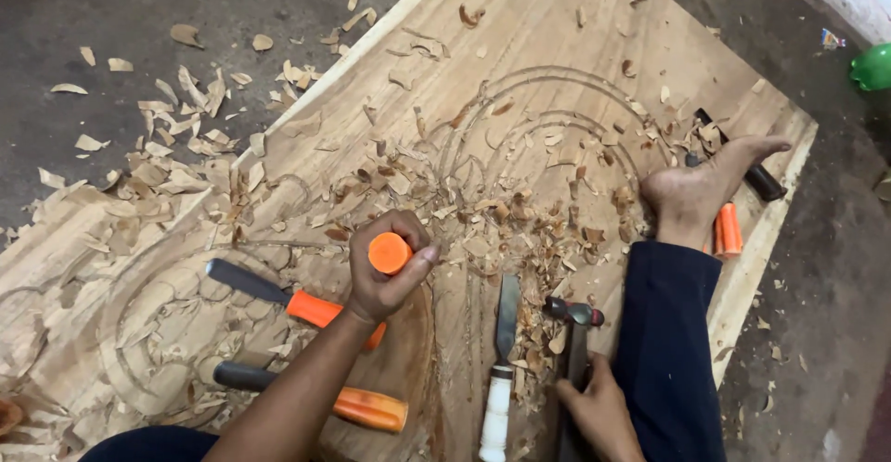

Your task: The person carves decorative designs into a wooden board using chisels and a hammer, chipping away wood shavings and shaping the details by hand.

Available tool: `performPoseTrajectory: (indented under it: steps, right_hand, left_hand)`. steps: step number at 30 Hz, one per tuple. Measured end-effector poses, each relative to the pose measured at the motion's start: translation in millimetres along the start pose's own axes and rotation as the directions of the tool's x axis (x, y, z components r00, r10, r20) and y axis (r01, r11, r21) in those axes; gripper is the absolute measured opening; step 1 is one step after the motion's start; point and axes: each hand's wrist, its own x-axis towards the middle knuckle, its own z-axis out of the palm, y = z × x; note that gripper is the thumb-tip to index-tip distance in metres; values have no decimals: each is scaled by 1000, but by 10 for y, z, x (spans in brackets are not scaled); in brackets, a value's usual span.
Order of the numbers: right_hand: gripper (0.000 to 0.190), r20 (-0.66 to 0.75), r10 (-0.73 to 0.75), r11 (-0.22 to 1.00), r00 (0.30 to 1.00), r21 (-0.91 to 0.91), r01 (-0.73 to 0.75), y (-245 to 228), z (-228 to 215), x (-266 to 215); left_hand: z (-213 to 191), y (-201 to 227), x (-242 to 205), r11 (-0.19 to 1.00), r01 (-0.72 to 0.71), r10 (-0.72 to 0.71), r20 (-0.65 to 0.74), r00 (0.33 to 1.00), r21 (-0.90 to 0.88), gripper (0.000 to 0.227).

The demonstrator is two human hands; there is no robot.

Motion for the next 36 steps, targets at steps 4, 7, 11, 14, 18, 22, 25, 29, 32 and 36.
performPoseTrajectory:
  steps: [4, 7, 11, 14, 18, 22, 25, 29, 32, 36]
  right_hand:
    - [47, 35, -116, 703, 993, 708, 57, 326, 112, 157]
    - [41, 99, -72, 695, 993, 718, -21, 29, -50, -12]
    - [45, 84, -70, 671, 994, 741, -15, -91, -99, -107]
    - [47, 64, -67, 652, 996, 758, -4, -79, -99, -85]
    - [49, 16, -79, 634, 997, 773, 38, -42, -94, -92]
    - [53, -9, -72, 668, 997, 743, 55, -69, -136, -126]
    - [57, -136, -221, 663, 966, 705, 251, -50, -137, -169]
    - [60, -261, -296, 622, 919, 677, 393, -202, -255, -402]
    - [62, -447, -389, 404, 806, 703, 585, -461, -460, -684]
    - [58, -524, -426, 220, 737, 731, 646, -1114, -714, -906]
  left_hand:
    - [-5, -11, 4, 999, -12, 13, -16, 1000, 44, 16]
    - [-16, 13, 18, 1000, 19, -20, -30, 999, -9, 14]
    - [-26, 6, 9, 1000, 24, -24, -25, 999, -2, 16]
    - [-30, -53, 3, 1000, 15, -15, -39, 999, 0, 15]
    - [-11, -62, -9, 999, 33, -32, -15, 999, 28, 15]
    - [21, -74, -9, 1000, 10, -10, -29, 1000, 14, 16]
    - [42, -93, -13, 999, -23, 25, -39, 999, 43, 16]
    - [143, -97, 27, 993, -72, 76, -42, 996, 92, 14]
    - [226, -102, 19, 979, -52, 60, -38, 997, 199, 13]
    - [248, -160, 111, 971, 36, -42, 20, 999, 234, 14]
